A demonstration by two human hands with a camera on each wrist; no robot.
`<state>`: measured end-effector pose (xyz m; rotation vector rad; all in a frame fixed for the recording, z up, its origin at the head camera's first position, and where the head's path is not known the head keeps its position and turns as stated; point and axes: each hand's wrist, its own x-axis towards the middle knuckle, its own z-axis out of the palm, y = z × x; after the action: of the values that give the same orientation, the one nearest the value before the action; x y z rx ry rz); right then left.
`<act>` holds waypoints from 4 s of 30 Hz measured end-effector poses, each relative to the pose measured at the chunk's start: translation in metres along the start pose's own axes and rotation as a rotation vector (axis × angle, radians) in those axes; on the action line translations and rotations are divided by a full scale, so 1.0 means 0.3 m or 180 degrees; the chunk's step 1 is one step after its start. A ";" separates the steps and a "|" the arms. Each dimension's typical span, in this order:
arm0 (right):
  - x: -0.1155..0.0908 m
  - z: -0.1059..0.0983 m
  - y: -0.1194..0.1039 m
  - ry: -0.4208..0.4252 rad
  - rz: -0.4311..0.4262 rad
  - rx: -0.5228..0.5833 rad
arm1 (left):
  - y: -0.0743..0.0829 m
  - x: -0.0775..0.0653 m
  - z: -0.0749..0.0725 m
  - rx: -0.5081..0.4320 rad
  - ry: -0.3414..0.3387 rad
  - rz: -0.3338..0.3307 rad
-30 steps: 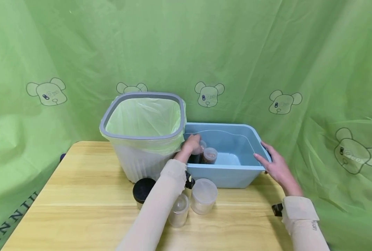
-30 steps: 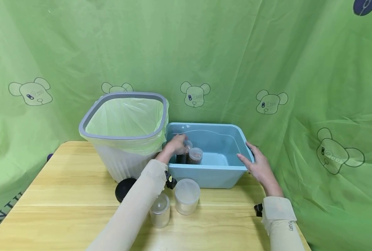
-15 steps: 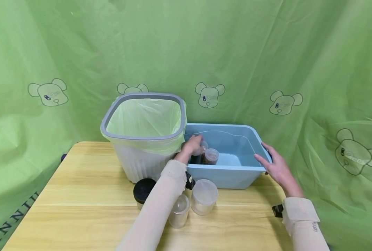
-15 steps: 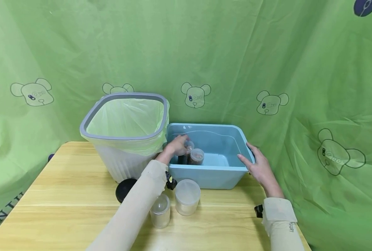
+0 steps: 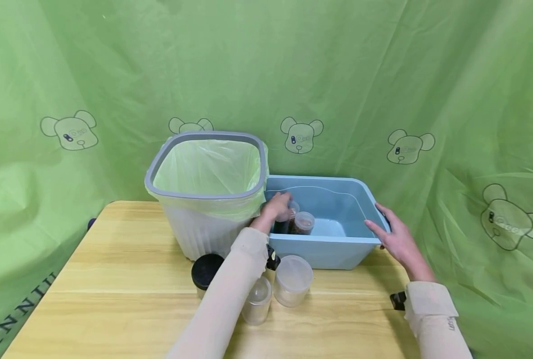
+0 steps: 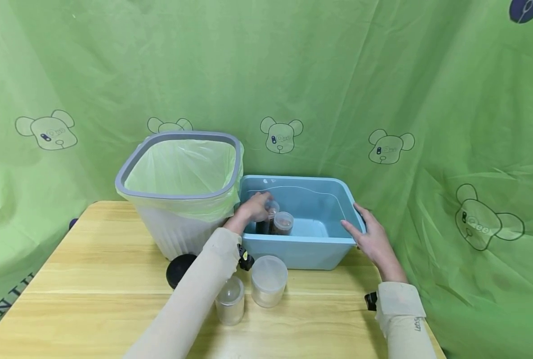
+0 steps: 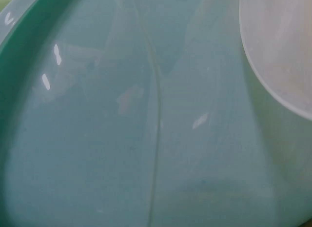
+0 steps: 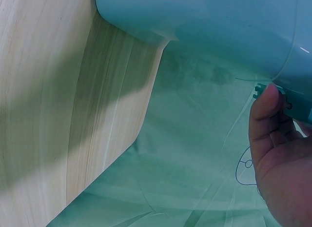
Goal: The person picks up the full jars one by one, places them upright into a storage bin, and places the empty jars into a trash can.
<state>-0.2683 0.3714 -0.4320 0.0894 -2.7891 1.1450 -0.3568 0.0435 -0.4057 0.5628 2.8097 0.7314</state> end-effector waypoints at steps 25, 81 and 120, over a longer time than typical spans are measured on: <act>0.007 0.001 -0.008 -0.0067 0.0059 0.0036 | 0.087 -0.185 -0.030 0.0073 0.0718 0.0588; -0.158 0.204 -0.371 0.0479 -0.1581 0.0187 | -0.282 -0.724 -0.360 -0.0134 0.3127 0.1966; -0.320 0.599 -0.491 -0.1461 -0.2098 -0.0034 | -0.568 -0.678 -0.359 -0.1841 0.2940 0.0783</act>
<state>-0.1749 0.1411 -0.4694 1.3027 -2.7357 1.0139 -0.2535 -0.2224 -0.3818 0.5491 2.9957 2.2370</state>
